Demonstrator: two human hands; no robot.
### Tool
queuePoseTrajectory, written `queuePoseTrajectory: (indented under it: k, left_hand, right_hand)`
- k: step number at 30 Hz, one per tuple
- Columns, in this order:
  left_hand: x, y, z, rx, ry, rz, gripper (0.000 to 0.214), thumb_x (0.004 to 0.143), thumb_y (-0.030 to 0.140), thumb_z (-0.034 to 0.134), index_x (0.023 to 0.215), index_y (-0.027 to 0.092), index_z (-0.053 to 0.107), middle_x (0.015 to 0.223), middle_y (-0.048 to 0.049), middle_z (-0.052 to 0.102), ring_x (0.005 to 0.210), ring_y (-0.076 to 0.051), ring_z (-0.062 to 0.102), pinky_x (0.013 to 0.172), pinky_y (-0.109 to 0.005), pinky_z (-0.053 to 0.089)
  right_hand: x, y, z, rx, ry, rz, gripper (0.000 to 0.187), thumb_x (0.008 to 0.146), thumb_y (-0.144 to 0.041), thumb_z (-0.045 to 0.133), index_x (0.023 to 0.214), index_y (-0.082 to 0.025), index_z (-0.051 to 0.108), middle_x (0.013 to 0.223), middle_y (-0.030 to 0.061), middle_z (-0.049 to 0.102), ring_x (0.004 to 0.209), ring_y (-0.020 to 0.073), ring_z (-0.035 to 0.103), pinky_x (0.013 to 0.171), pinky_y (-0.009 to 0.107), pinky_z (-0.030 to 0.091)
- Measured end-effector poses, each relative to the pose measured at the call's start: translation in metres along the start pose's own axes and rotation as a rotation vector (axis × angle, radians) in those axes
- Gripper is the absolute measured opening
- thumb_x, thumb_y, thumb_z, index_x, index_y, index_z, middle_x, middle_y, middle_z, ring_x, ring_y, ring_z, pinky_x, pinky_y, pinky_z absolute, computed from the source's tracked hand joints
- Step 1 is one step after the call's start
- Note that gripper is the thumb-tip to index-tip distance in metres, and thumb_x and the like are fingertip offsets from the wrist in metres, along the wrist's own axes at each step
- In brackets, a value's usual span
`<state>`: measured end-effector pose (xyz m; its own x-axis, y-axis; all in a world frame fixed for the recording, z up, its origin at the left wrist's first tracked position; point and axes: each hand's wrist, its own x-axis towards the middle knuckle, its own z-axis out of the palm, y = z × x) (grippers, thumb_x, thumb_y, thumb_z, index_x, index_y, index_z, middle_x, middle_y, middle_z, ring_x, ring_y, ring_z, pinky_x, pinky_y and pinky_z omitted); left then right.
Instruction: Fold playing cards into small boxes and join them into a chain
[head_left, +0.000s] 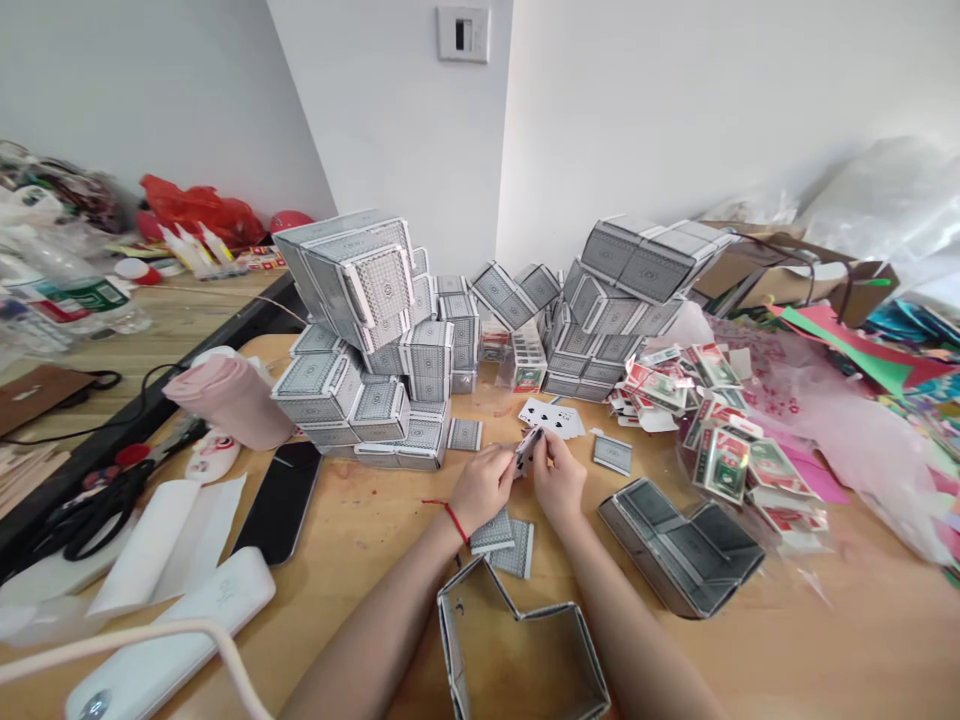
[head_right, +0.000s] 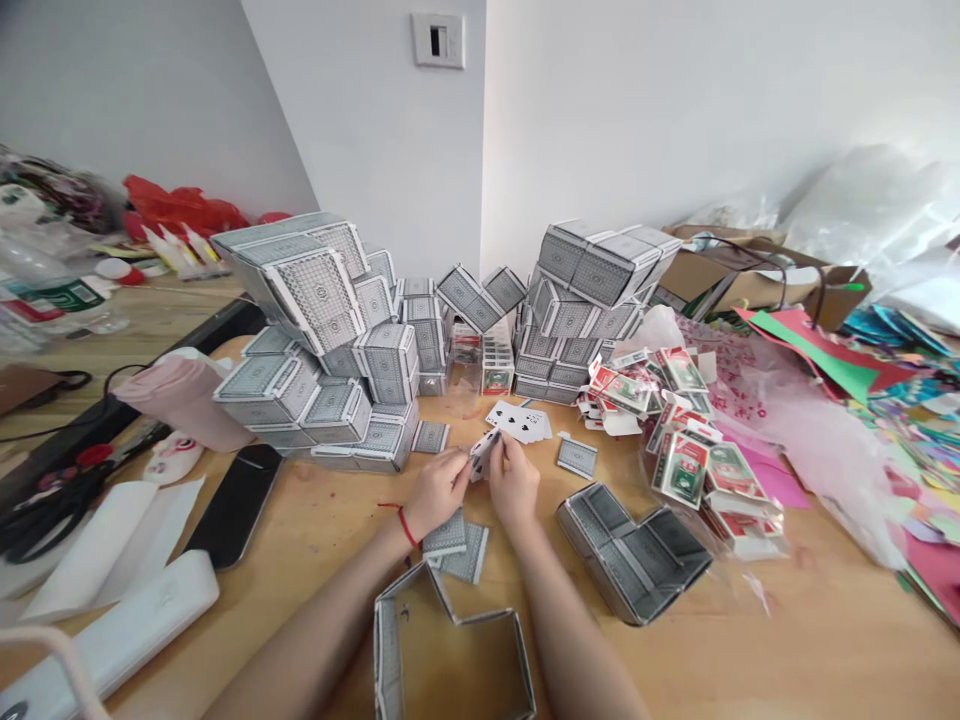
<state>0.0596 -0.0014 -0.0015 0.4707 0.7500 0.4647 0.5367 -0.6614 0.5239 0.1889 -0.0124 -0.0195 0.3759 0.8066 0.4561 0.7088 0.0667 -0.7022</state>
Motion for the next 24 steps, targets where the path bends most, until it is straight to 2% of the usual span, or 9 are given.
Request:
queuePoseTrajectory:
  k: [3, 6, 9, 13, 15, 19, 24]
  left_hand:
    - [-0.001, 0.001, 0.000, 0.024, 0.016, 0.039, 0.021, 0.086, 0.017, 0.031, 0.074, 0.018, 0.048, 0.072, -0.0036, 0.054, 0.073, -0.015, 0.051, 0.067, -0.027, 0.040]
    - [-0.002, 0.001, 0.001, 0.047, 0.041, 0.044, 0.019, 0.086, 0.016, 0.032, 0.078, 0.018, 0.050, 0.075, -0.0043, 0.055, 0.075, -0.015, 0.052, 0.070, -0.028, 0.041]
    - [-0.003, -0.001, 0.003, 0.065, 0.092, -0.010, 0.019, 0.085, 0.017, 0.034, 0.076, 0.018, 0.050, 0.073, -0.0042, 0.056, 0.073, -0.015, 0.052, 0.067, -0.026, 0.040]
    - [-0.002, -0.005, 0.003, 0.083, 0.199, -0.115, 0.020, 0.084, 0.018, 0.036, 0.067, 0.018, 0.047, 0.065, -0.0036, 0.054, 0.066, -0.014, 0.053, 0.060, -0.024, 0.038]
    - [-0.002, -0.006, 0.003, 0.086, 0.223, -0.137, 0.021, 0.083, 0.018, 0.037, 0.065, 0.018, 0.046, 0.064, -0.0036, 0.054, 0.064, -0.014, 0.053, 0.058, -0.024, 0.037]
    - [-0.002, -0.005, 0.003, 0.078, 0.223, -0.146, 0.020, 0.083, 0.018, 0.038, 0.065, 0.018, 0.046, 0.063, -0.0039, 0.055, 0.064, -0.013, 0.053, 0.058, -0.023, 0.036]
    - [-0.002, -0.002, 0.005, 0.045, 0.230, -0.170, 0.019, 0.081, 0.018, 0.039, 0.063, 0.018, 0.044, 0.060, -0.0029, 0.053, 0.060, -0.013, 0.051, 0.055, -0.023, 0.035]
  right_hand:
    - [-0.001, -0.001, -0.001, -0.055, 0.063, -0.008, 0.038, 0.084, -0.039, 0.033, 0.083, -0.015, 0.062, 0.067, 0.0057, 0.065, 0.057, 0.0146, 0.057, 0.055, 0.023, 0.038]
    - [0.000, -0.001, -0.001, -0.008, 0.071, 0.015, 0.036, 0.084, -0.038, 0.035, 0.082, -0.015, 0.062, 0.065, 0.0051, 0.064, 0.054, 0.0135, 0.055, 0.053, 0.022, 0.038]
    - [0.002, 0.002, 0.001, 0.159, -0.004, 0.037, 0.033, 0.083, -0.036, 0.037, 0.091, -0.015, 0.060, 0.073, 0.0061, 0.066, 0.057, 0.0136, 0.057, 0.054, 0.022, 0.042]
    - [0.006, 0.006, 0.005, 0.345, -0.183, 0.000, 0.031, 0.081, -0.031, 0.041, 0.100, -0.015, 0.058, 0.087, 0.0074, 0.066, 0.070, 0.0161, 0.060, 0.062, 0.025, 0.046]
    - [0.007, 0.008, 0.006, 0.320, -0.231, -0.009, 0.030, 0.080, -0.029, 0.041, 0.100, -0.015, 0.059, 0.084, 0.0072, 0.066, 0.069, 0.0168, 0.060, 0.063, 0.026, 0.046]
    - [0.007, 0.010, 0.004, 0.223, -0.248, -0.041, 0.029, 0.081, -0.026, 0.040, 0.098, -0.015, 0.059, 0.081, 0.0069, 0.067, 0.067, 0.0174, 0.061, 0.062, 0.026, 0.045]
    - [0.006, 0.008, 0.003, 0.037, -0.223, -0.131, 0.029, 0.082, -0.024, 0.036, 0.100, -0.016, 0.058, 0.079, 0.0072, 0.067, 0.062, 0.0166, 0.061, 0.056, 0.024, 0.043]
